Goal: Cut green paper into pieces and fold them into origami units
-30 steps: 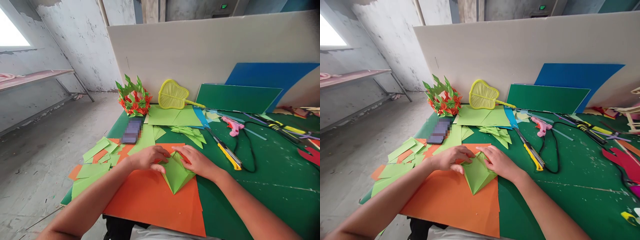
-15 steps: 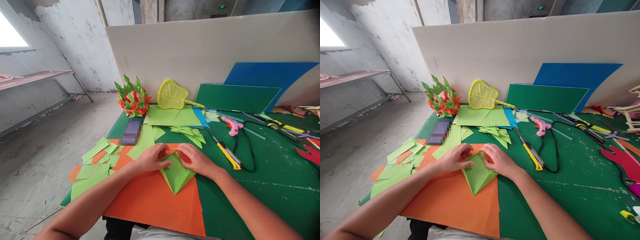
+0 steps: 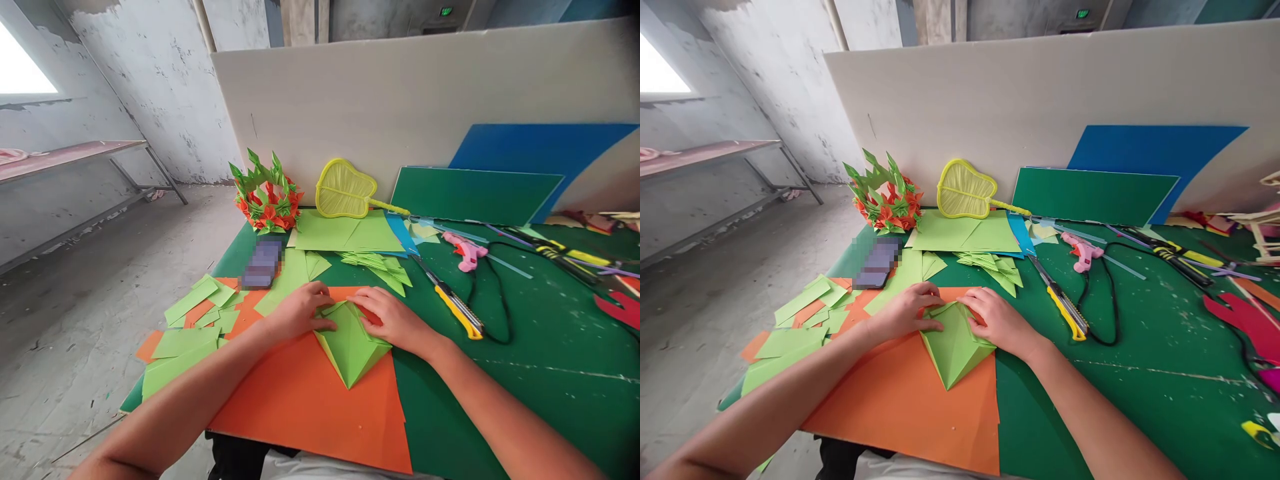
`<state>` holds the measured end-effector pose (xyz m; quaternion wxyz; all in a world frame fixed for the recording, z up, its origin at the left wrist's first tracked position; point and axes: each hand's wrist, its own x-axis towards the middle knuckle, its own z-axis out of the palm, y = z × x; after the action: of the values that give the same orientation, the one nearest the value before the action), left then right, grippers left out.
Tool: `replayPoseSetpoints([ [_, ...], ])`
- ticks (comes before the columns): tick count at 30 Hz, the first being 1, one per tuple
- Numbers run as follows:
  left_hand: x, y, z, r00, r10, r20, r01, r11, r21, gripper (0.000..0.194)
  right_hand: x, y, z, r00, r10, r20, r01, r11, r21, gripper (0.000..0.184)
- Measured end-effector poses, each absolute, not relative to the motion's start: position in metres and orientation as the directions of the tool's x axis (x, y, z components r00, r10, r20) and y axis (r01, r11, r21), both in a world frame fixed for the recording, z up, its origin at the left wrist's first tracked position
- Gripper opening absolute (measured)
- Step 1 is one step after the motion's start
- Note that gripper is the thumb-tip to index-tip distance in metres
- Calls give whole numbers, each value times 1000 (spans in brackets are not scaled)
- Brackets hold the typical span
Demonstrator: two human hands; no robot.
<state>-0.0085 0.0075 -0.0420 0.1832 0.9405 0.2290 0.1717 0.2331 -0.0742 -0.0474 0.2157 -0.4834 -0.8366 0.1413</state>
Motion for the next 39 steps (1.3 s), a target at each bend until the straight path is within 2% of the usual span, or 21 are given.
replayPoseSetpoints([
  [5, -8, 7, -42, 837, 478, 266, 349, -840, 415, 21, 234, -74, -49, -433, 873, 224, 747, 487, -453, 45],
  [7, -9, 7, -41, 846, 452, 281, 327, -858, 397, 20, 234, -73, -49, -432, 873, 225, 748, 486, -452, 45],
  [14, -8, 5, -33, 899, 359, 252, 310, -926, 214, 16, 233, -73, -48, -437, 870, 227, 757, 492, -430, 44],
  [29, -4, 4, -27, 944, 251, 215, 193, -946, 260, 22, 230, -72, -46, -492, 838, 237, 769, 546, -334, 38],
  [39, -2, 4, -21, 965, 212, 156, 183, -966, 183, 24, 229, -71, -50, -504, 829, 240, 778, 557, -290, 39],
])
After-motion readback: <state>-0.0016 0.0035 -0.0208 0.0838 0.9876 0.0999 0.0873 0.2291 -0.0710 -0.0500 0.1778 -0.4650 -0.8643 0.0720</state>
